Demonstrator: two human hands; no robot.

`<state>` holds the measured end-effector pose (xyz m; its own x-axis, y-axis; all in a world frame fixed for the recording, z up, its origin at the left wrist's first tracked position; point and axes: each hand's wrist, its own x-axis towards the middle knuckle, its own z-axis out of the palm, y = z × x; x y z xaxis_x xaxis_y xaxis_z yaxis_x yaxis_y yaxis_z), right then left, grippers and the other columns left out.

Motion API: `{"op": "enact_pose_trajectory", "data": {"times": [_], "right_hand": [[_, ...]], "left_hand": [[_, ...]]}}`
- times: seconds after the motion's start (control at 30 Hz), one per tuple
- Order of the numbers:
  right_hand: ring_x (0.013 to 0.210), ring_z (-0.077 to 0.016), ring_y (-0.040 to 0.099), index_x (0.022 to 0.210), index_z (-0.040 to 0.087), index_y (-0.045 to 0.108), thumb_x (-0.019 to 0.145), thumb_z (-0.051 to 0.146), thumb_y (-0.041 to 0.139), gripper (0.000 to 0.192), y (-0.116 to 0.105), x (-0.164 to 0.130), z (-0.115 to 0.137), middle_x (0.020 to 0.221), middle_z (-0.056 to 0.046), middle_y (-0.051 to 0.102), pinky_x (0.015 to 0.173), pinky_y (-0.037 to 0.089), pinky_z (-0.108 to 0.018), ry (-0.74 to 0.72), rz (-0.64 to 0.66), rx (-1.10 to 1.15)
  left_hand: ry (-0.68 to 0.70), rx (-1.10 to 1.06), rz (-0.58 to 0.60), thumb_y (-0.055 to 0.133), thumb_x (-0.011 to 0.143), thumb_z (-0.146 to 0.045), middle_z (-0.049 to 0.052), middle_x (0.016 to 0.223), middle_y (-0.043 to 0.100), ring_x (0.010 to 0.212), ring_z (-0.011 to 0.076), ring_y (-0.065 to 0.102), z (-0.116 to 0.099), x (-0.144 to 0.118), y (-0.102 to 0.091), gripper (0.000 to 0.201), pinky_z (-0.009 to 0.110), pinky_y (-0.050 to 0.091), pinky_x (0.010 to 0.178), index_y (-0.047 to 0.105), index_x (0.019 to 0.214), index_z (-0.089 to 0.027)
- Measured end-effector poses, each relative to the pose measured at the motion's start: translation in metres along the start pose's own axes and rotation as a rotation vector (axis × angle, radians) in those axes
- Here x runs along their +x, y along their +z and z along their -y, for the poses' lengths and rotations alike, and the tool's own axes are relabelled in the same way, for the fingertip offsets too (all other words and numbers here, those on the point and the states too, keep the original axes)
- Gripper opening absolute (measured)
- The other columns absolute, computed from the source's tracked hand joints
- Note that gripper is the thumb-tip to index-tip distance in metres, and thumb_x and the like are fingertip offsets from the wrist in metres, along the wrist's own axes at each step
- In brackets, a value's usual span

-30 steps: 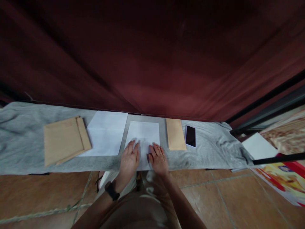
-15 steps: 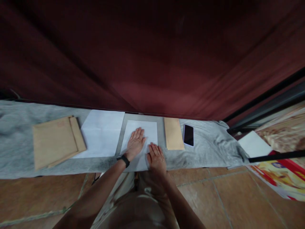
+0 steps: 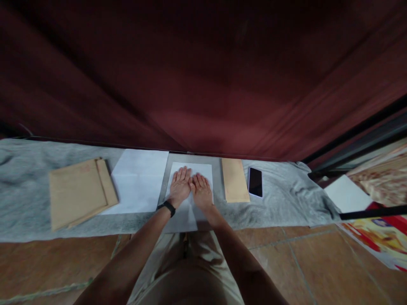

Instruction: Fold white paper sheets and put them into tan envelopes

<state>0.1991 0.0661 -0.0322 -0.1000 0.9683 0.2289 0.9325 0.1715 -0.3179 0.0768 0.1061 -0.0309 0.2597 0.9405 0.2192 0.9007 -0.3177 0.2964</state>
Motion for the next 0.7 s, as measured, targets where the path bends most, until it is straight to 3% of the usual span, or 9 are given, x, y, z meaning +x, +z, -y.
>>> {"op": "enact_pose_trajectory", "data": {"times": [0.3, 0.47, 0.7], "right_hand": [[0.151, -0.0284, 0.036, 0.156, 0.009, 0.040, 0.108, 0.034, 0.039, 0.054, 0.006, -0.017, -0.016, 0.161, -0.020, 0.039, 0.121, 0.031, -0.052, 0.014, -0.106, -0.058], [0.151, -0.0293, 0.035, 0.155, 0.001, 0.038, 0.108, 0.032, 0.039, 0.057, -0.002, -0.036, -0.028, 0.160, -0.024, 0.039, 0.122, 0.032, -0.050, 0.032, -0.129, -0.085], [0.150, -0.0312, 0.037, 0.155, 0.001, 0.039, 0.105, 0.028, 0.041, 0.057, -0.014, -0.074, -0.040, 0.159, -0.023, 0.042, 0.121, 0.034, -0.052, 0.044, -0.129, -0.091]], "left_hand": [[-0.080, 0.019, -0.056, 0.030, 0.104, -0.034, 0.018, 0.166, 0.032, 0.156, 0.0293, 0.025, 0.004, 0.007, 0.007, 0.058, 0.051, 0.022, 0.126, 0.041, 0.156, -0.010], [-0.140, 0.023, -0.097, 0.031, 0.103, -0.035, 0.021, 0.165, 0.031, 0.156, 0.0302, 0.024, 0.005, 0.010, 0.009, 0.061, 0.051, 0.022, 0.126, 0.038, 0.156, -0.005], [-0.193, -0.016, -0.085, 0.031, 0.102, -0.032, 0.023, 0.163, 0.035, 0.156, 0.0304, 0.026, 0.007, 0.014, 0.006, 0.061, 0.052, 0.021, 0.126, 0.039, 0.155, -0.003]]}}
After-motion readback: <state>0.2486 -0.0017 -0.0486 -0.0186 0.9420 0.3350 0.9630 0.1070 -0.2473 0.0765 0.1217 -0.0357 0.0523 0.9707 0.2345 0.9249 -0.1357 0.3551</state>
